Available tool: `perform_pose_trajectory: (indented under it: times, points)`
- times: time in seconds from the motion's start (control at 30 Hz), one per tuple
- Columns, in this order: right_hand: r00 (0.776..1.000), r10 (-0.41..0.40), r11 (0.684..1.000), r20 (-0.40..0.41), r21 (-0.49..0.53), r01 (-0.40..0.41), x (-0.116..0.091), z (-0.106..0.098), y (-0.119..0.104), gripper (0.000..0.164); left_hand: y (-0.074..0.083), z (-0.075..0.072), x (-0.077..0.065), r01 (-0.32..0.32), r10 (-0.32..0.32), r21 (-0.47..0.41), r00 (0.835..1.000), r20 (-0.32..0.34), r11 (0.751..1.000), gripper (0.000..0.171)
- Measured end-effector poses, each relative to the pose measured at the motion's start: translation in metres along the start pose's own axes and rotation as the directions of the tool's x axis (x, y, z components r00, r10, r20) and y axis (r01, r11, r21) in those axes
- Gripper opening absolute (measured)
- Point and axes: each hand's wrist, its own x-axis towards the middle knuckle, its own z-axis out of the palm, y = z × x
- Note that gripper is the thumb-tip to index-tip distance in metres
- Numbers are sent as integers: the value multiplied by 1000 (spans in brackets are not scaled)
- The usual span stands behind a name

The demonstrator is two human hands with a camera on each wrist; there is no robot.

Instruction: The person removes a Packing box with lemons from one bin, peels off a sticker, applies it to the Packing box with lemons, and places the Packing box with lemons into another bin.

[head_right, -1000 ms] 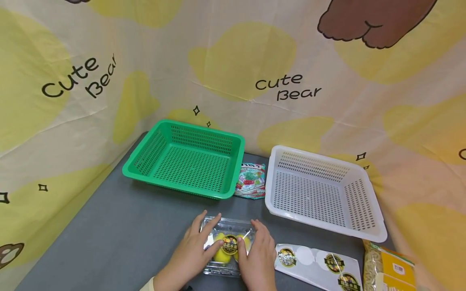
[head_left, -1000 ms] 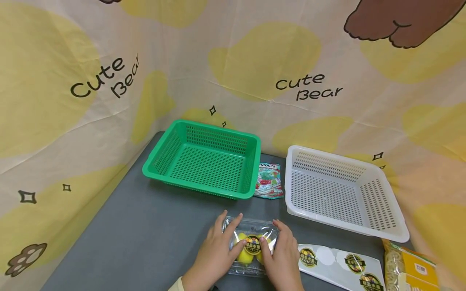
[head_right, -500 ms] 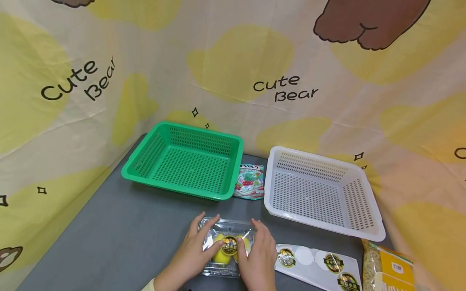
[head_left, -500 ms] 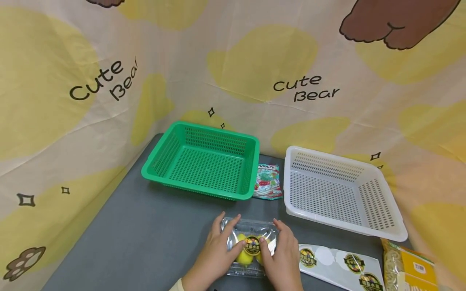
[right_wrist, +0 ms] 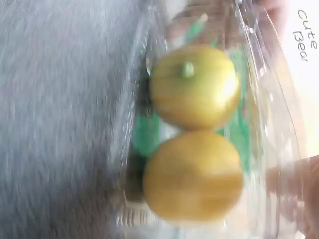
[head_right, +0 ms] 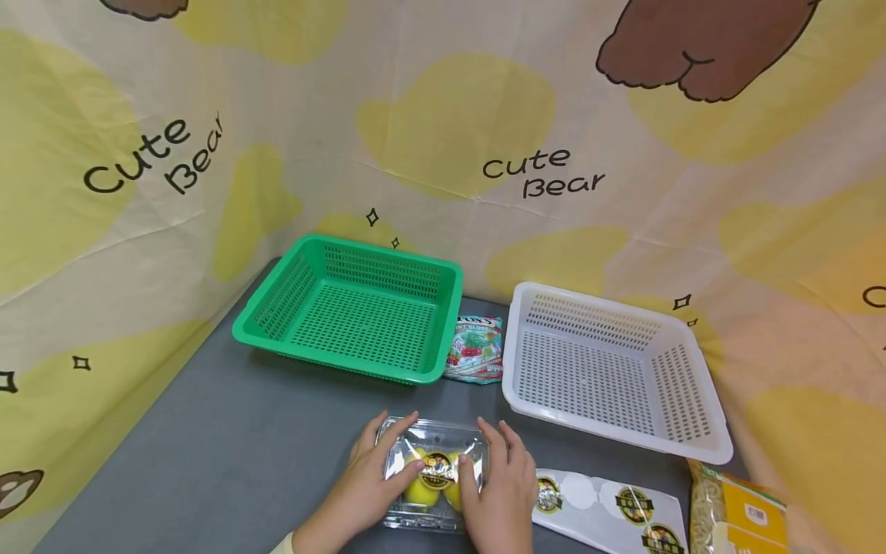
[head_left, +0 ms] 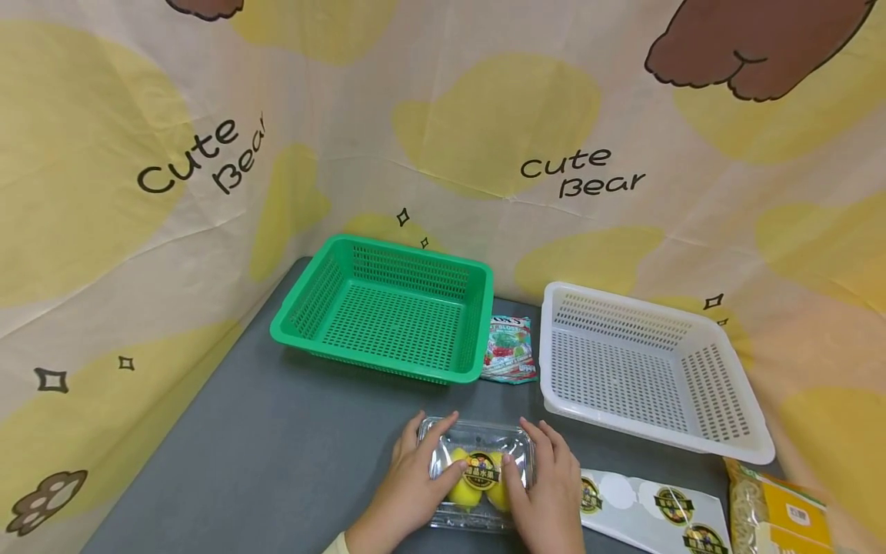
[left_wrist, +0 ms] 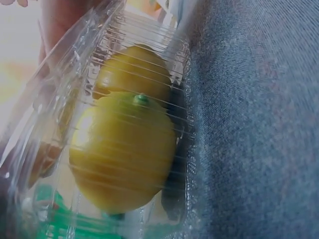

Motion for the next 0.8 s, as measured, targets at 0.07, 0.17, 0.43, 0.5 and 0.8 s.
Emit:
perform_pose_trajectory:
  times: [0.07,0.17,0.43,0.5,0.8]
  points:
    - [1000,0,1000,-28,17,0,2,-3,3,54,1,-1,0,2,-2,1,1000,2,1000,67]
    - [997,3,999,-74,40,0,5,-10,8,51,2,-2,0,1,-1,3,1000,9,1000,68]
    - [976,2,998,-216,66,13,20,-41,29,49,1,-1,0,7,-7,-1,1000,29,1000,68]
    - [972,16,999,-236,48,-5,26,-53,36,50,1,-1,0,8,-8,-4,999,31,1000,68]
    - [937,147,988,-317,-5,-157,53,-112,85,60,-1,-2,0,9,-8,-20,999,40,1000,68]
